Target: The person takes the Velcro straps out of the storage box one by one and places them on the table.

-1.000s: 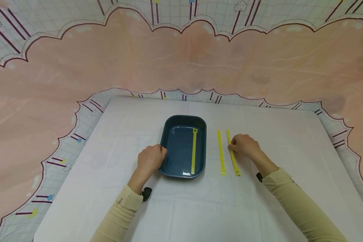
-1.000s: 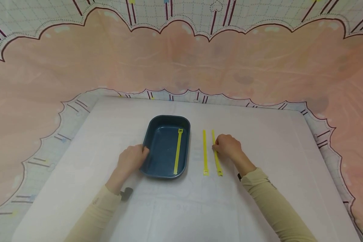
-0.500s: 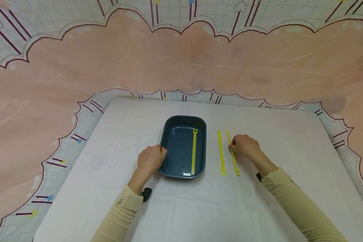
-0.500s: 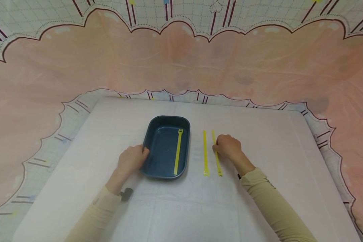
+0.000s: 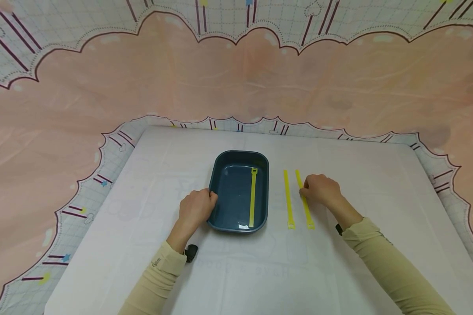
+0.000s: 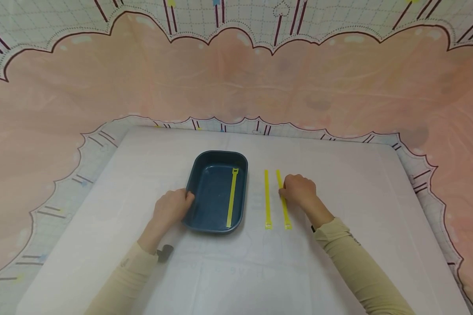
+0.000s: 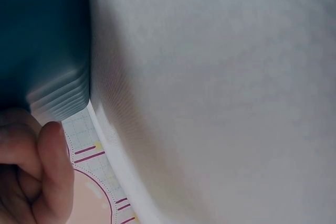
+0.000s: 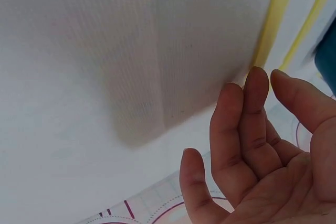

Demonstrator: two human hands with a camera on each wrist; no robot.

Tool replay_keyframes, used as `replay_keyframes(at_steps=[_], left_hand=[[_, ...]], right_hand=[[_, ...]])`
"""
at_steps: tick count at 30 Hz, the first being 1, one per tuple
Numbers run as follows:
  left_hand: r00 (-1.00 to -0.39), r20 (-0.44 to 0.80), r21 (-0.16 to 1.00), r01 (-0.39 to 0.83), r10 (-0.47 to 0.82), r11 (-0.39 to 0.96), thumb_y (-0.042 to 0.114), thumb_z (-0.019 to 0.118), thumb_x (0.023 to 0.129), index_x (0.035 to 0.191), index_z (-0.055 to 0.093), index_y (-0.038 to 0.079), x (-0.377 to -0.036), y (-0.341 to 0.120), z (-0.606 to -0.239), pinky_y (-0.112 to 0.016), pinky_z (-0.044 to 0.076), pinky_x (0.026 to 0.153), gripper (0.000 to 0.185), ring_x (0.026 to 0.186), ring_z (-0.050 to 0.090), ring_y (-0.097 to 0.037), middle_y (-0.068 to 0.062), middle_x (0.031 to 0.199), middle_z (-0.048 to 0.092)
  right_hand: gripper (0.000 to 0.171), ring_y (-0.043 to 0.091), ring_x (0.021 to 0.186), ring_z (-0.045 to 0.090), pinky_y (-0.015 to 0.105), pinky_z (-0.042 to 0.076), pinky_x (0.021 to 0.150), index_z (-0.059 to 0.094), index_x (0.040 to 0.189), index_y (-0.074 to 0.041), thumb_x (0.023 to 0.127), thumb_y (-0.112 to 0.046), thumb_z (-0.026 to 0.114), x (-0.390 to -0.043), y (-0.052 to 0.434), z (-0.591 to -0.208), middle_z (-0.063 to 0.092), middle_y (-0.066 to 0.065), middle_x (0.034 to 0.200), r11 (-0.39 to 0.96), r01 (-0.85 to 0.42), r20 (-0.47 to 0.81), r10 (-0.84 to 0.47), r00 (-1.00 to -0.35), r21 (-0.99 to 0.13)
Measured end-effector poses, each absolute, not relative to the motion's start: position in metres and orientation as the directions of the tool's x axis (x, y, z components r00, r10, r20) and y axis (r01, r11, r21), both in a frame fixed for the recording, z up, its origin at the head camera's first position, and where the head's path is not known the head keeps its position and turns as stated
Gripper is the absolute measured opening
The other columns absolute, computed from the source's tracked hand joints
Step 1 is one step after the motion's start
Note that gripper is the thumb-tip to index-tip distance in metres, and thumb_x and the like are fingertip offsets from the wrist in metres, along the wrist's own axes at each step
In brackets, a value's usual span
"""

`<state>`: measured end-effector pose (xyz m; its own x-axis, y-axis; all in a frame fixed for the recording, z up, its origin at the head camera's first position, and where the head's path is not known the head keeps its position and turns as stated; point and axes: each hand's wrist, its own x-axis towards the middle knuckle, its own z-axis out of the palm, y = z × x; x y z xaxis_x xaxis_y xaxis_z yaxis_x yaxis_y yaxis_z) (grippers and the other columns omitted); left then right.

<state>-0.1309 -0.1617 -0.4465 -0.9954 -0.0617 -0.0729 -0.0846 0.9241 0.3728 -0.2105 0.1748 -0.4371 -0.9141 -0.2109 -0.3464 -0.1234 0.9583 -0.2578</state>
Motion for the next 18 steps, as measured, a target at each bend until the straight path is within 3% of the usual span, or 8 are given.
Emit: replay_keyframes(at_steps=[7, 13, 18], left_hand=[[-0.996, -0.07, 0.375, -0.086, -0.064, 0.923, 0.02, 0.045, 0.094, 0.063, 0.052, 0.009, -0.131, -0.161, -0.447, -0.031, 0.033, 0.044, 0.034, 0.048, 0.047, -0.02, -0.006, 0.055, 0.048], [-0.995, -0.08, 0.373, -0.092, -0.067, 0.923, 0.02, 0.045, 0.095, 0.063, 0.053, 0.008, -0.131, -0.161, -0.446, -0.031, 0.034, 0.044, 0.035, 0.049, 0.048, -0.021, -0.007, 0.056, 0.048], [-0.995, -0.078, 0.372, -0.092, -0.068, 0.924, 0.021, 0.046, 0.095, 0.064, 0.053, 0.008, -0.132, -0.161, -0.447, -0.031, 0.034, 0.044, 0.034, 0.049, 0.049, -0.021, -0.007, 0.056, 0.049]], right_hand=[[0.029, 0.024, 0.072, 0.057, 0.036, 0.045, 0.061, 0.065, 0.104, 0.0, 0.092, -0.026, 0.064, -0.213, 0.177, -0.432, 0.066, 0.012, 0.094, 0.951, -0.127, -0.319, -0.217, -0.922, -0.282], [0.031, 0.027, 0.084, 0.062, 0.041, 0.049, 0.068, 0.063, 0.111, 0.0, 0.092, -0.024, 0.065, -0.214, 0.175, -0.424, 0.067, 0.014, 0.102, 0.929, -0.207, -0.234, -0.285, -0.93, -0.308], [0.029, 0.028, 0.088, 0.062, 0.042, 0.049, 0.069, 0.063, 0.112, -0.001, 0.09, -0.02, 0.068, -0.214, 0.17, -0.414, 0.067, 0.012, 0.1, 0.897, -0.283, -0.164, -0.353, -0.921, -0.338]])
